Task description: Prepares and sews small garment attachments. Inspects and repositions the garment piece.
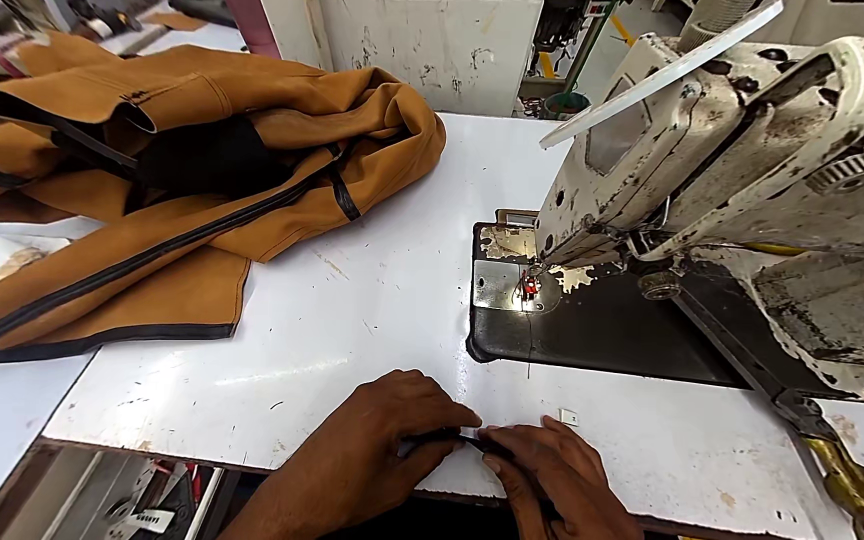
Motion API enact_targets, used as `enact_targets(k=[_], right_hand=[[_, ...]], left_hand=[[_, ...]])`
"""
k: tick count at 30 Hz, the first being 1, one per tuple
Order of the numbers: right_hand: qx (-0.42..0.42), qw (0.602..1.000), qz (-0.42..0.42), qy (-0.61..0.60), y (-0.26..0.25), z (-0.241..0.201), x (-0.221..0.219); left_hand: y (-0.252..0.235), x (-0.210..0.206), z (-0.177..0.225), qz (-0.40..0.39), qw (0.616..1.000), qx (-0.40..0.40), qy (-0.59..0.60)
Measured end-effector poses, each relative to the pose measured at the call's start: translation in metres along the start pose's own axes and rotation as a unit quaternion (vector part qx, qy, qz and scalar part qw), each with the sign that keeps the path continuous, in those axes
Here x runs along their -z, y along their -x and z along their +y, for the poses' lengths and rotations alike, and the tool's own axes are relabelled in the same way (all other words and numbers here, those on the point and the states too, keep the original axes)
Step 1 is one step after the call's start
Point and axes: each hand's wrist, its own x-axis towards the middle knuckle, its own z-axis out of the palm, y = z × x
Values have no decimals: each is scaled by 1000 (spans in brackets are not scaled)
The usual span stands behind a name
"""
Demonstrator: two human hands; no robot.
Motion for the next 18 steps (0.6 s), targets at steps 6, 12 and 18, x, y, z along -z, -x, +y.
enact_targets(k=[6, 12, 18], right_hand=[[7, 1000, 2, 4, 0, 0, 1], [12, 1000, 5, 11, -1, 0, 0], [-25, 999, -12, 42, 9, -5, 8]], left_hand=[[4, -1, 7, -25, 999, -9, -44], [-1, 1, 5, -20, 997, -16, -73], [-2, -7, 4, -8, 997, -22, -70]])
